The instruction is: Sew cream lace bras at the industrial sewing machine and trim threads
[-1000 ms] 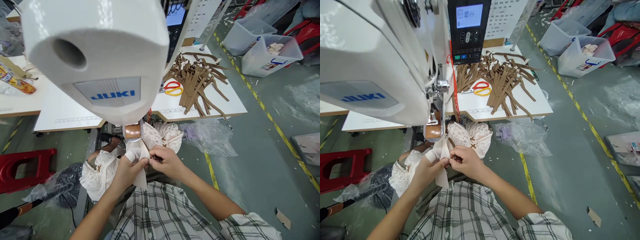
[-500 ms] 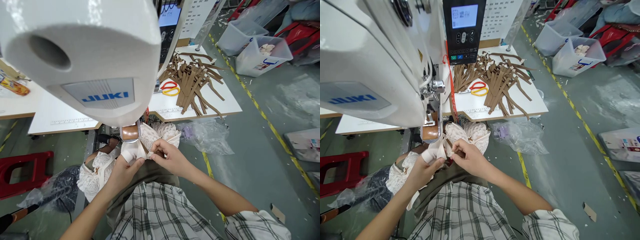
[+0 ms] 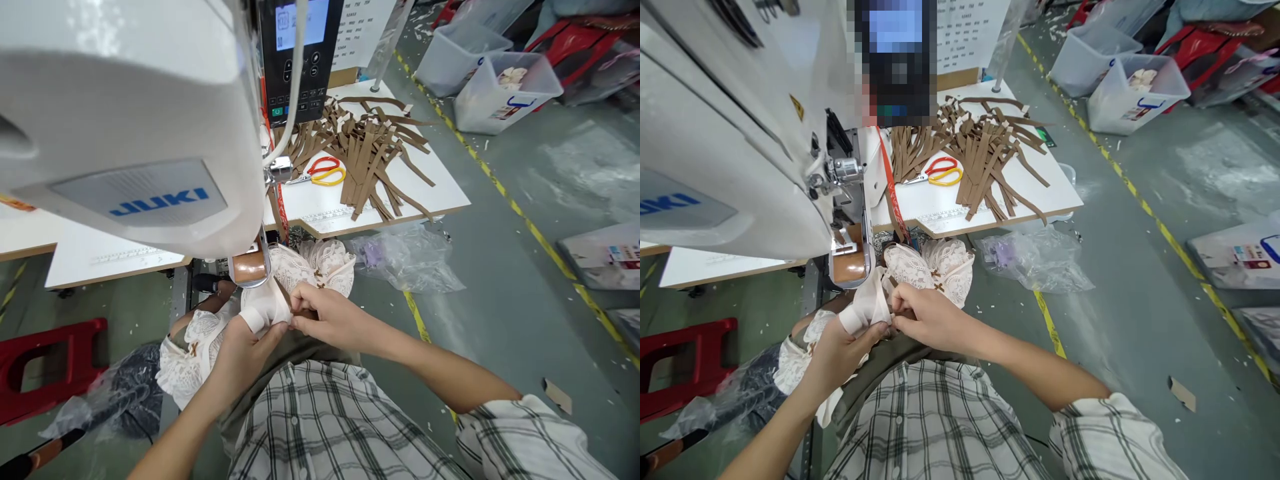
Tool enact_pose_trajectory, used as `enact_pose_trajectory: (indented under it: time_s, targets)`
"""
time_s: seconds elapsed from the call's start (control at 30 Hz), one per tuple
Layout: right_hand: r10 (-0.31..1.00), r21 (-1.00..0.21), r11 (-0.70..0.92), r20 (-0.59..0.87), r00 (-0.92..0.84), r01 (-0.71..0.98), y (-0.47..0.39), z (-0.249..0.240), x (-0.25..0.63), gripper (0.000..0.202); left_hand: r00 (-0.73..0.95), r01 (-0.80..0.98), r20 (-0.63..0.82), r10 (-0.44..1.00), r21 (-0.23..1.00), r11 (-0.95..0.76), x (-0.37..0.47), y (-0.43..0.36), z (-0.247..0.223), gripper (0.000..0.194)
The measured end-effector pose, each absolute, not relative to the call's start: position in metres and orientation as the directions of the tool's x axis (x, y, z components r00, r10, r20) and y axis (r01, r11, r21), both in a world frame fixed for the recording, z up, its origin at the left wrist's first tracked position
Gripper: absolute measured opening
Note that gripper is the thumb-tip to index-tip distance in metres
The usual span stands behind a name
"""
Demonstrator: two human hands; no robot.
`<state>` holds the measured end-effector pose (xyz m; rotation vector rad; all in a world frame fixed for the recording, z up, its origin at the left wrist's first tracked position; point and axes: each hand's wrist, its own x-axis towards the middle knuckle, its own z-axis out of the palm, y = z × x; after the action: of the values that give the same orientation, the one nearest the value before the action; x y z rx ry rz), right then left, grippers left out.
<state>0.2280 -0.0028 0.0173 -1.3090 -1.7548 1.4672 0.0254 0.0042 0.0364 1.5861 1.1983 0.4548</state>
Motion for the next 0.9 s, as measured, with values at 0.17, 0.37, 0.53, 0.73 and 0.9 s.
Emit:
enact_pose_trajectory:
  time_s: [0.17,0.37,0.53,0.73,0.9]
  targets:
    - [0.856,-0.925,-0.062,-0.243,-0.456,0.376,0.007,0.014,0.235,0.009,0.442,0.446,-0.337,0.832,0.887,0.122,0.022,0.010,0.032,0.025]
    - [0.801,-0.940,-0.238,-0.332,-0.499,0.244,0.011,0.009,0.235,0.017,0.434,0.413,-0.412,0.801,0.882,0.229,0.022,0.018,0.025,0.030]
    - [0.809,-0.926,-0.352,-0.374,-0.453,0.137,0.008,0.002,0.233,0.018,0.402,0.375,-0.460,0.792,0.872,0.316,0.022,0.021,0.018,0.032]
    - [0.902,-0.950,-0.190,-0.269,-0.338,0.249,0.004,0.005,0.226,0.019,0.364,0.264,-0.487,0.794,0.871,0.414,0.029,0.020,0.016,0.030]
    - [0.919,-0.960,-0.025,-0.131,-0.371,0.279,0.009,0.021,0.226,0.016,0.281,-0.036,-0.472,0.836,0.865,0.501,0.029,0.013,0.014,0.027]
